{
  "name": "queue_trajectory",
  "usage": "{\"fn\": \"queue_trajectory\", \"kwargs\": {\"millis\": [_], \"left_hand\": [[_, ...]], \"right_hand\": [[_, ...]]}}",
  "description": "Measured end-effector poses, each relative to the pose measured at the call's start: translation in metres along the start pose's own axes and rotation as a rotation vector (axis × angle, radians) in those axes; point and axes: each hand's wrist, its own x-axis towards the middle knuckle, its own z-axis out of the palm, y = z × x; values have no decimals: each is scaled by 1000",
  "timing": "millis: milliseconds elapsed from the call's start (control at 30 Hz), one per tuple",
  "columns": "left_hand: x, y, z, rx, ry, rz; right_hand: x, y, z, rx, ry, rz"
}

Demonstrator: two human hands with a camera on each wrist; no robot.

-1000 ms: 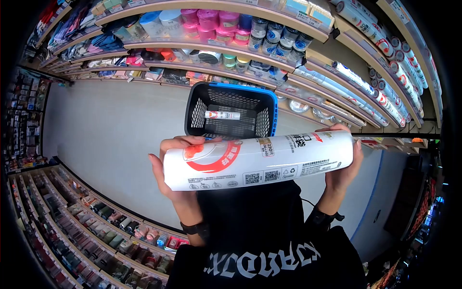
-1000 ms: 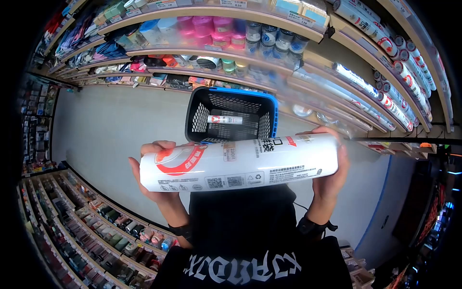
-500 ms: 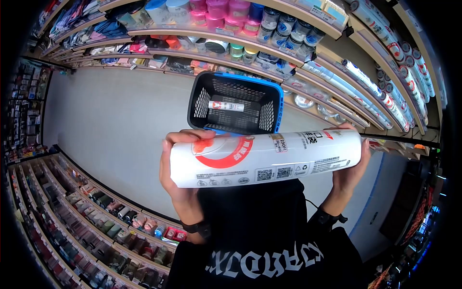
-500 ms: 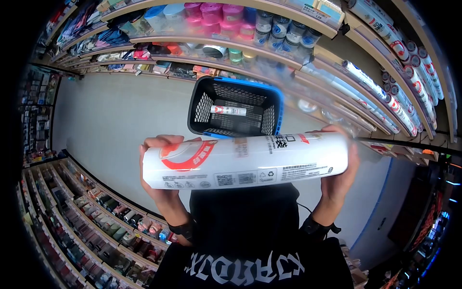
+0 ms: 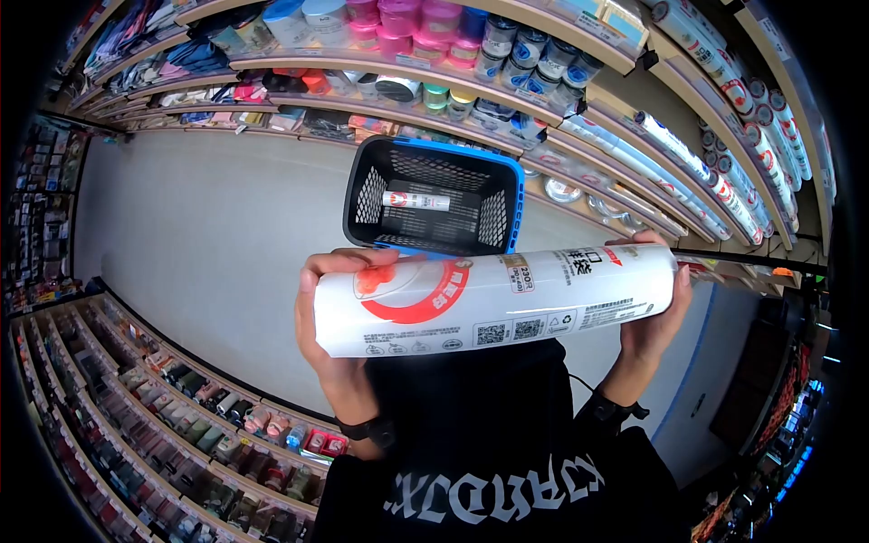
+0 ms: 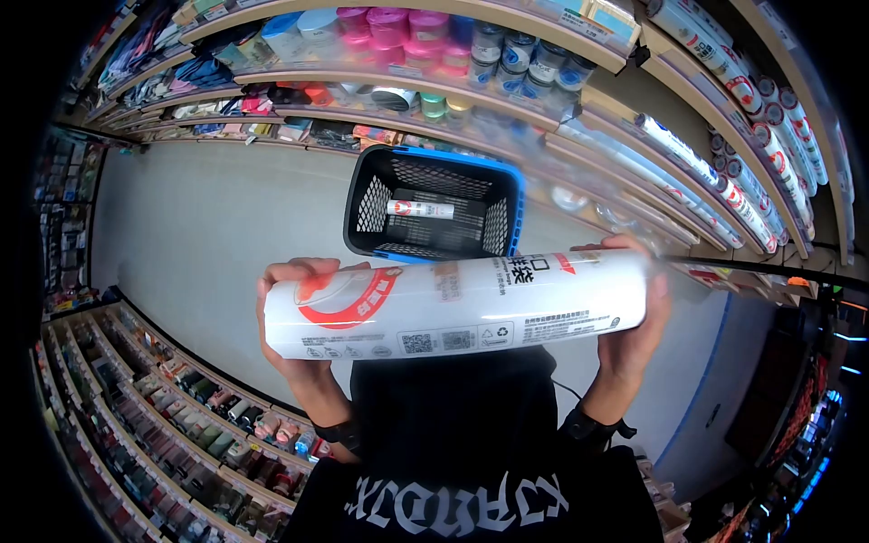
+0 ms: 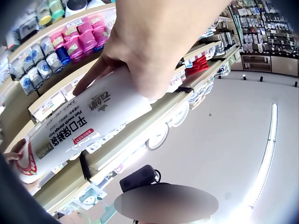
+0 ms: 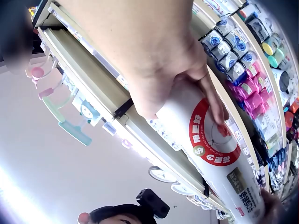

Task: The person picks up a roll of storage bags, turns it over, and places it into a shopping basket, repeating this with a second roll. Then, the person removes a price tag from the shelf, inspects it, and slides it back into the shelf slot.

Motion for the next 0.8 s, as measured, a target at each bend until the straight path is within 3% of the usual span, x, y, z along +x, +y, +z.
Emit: {"fn": "queue_trajectory", "kwargs": {"millis": [133,267,367,533,600,800], "left_hand": [[3,3,-1,196,-27,76],[5,8,3,218,-88,-63],[1,5,0,184,-142,-139],[3,-2,0,151,-183,-218],[4,-3,0,121,-193,-227],[12,-2,-1,93,-219,-246]], "right_hand": [[-2,5,-6,16,-35,-76],[0,7,-11,1,23,-174],[2,1,-3,210,-27,-139],[-8,9,-13,258,229,-124],[-10,16,-25,226,248,-116],[-4,15,-21,148,127,-150]]}}
